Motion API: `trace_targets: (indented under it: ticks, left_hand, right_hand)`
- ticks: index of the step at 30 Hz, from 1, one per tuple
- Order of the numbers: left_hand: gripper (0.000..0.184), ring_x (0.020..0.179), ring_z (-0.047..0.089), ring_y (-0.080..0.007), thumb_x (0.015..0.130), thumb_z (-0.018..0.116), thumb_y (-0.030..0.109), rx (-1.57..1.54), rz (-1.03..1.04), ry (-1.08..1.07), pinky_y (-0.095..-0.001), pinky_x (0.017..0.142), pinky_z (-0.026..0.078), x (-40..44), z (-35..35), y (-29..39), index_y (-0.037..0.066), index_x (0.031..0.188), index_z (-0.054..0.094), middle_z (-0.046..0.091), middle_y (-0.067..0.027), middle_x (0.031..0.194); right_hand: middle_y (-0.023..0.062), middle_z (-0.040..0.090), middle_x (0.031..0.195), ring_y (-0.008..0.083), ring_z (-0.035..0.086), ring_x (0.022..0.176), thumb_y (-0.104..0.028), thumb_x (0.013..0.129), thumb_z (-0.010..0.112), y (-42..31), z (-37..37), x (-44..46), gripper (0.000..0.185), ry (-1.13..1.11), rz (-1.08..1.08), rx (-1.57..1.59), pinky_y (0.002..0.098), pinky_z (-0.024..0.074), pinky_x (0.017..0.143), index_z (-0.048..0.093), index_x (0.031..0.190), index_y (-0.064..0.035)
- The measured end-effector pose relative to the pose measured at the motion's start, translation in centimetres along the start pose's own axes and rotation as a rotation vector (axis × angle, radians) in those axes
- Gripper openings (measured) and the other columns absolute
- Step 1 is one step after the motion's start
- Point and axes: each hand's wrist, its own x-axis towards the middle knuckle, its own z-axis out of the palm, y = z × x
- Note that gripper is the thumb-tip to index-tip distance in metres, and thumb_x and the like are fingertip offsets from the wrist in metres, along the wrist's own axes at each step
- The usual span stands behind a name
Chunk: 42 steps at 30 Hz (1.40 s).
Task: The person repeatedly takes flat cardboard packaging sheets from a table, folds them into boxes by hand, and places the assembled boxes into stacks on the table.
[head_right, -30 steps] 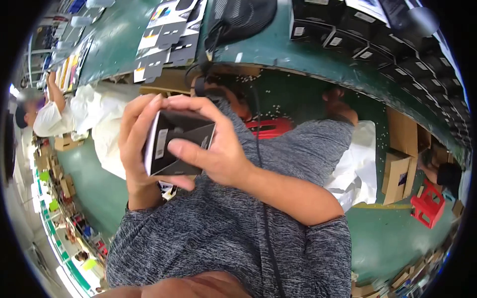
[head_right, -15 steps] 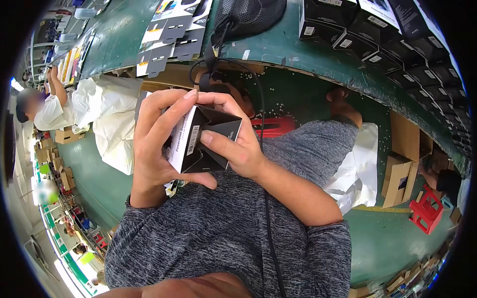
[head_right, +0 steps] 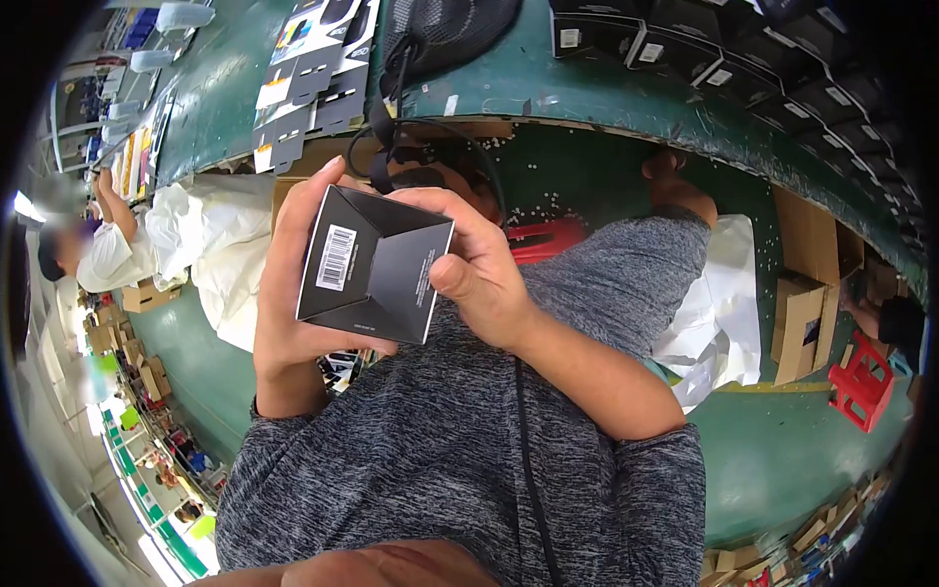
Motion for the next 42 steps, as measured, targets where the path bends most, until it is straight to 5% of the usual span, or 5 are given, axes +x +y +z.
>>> trace_targets:
  ticks: [9,13,18,28,42]
  left_hand:
    - [0.119,0.114,0.062,-0.0313,0.046,0.099,0.04,0.075,0.056,0.085,-0.0421,0.098,0.051,2.4,-0.6,4.2,-0.003,0.145,0.049,0.062,-0.0194,0.129]
    - [0.078,0.108,0.063,-0.0266,0.076,0.084,0.022,0.282,0.354,0.24,-0.0391,0.093,0.053,6.9,-2.6,6.0,-0.002,0.143,0.052,0.063,-0.0183,0.119]
    - [0.068,0.119,0.061,-0.0336,0.072,0.083,0.013,0.718,0.69,0.004,-0.0459,0.109,0.042,16.4,-4.0,9.9,0.004,0.136,0.062,0.063,-0.017,0.127]
    - [0.069,0.14,0.048,-0.0336,0.07,0.076,-0.004,1.01,1.128,-0.473,-0.0477,0.116,0.036,33.3,3.4,13.4,0.015,0.135,0.065,0.06,-0.0084,0.142]
    - [0.078,0.143,0.045,-0.0331,0.069,0.051,0.0,0.467,0.831,-0.57,-0.0419,0.12,0.031,35.7,4.6,9.4,0.004,0.147,0.051,0.047,-0.0177,0.153]
  right_hand:
    - [0.0072,0.058,0.125,0.0146,0.056,0.112,-0.058,0.098,0.061,-2.1,-4.4,-0.5,0.067,-0.007,-0.099,-0.221,0.0288,0.0455,0.094,0.056,0.132,0.0001]
    - [0.0105,0.065,0.11,0.0244,0.061,0.111,-0.042,0.094,0.068,-4.9,-14.1,-3.4,0.039,0.054,-0.06,-1.138,0.035,0.0487,0.093,0.066,0.114,-0.008]
    - [0.0088,0.068,0.108,0.0318,0.061,0.108,-0.034,0.089,0.07,-7.6,-27.5,-10.6,0.028,0.159,-0.014,-2.005,0.0449,0.0434,0.098,0.069,0.105,-0.0103]
    - [0.0108,0.073,0.102,0.0303,0.062,0.109,-0.017,0.08,0.066,-7.1,-33.4,-13.7,0.011,0.453,-0.087,-1.841,0.0449,0.0423,0.101,0.072,0.085,-0.0087]
    - [0.0104,0.072,0.096,0.0277,0.063,0.107,-0.018,0.078,0.065,-7.9,-33.3,-12.1,0.011,0.419,0.014,-1.874,0.0445,0.0424,0.103,0.071,0.081,-0.0093]
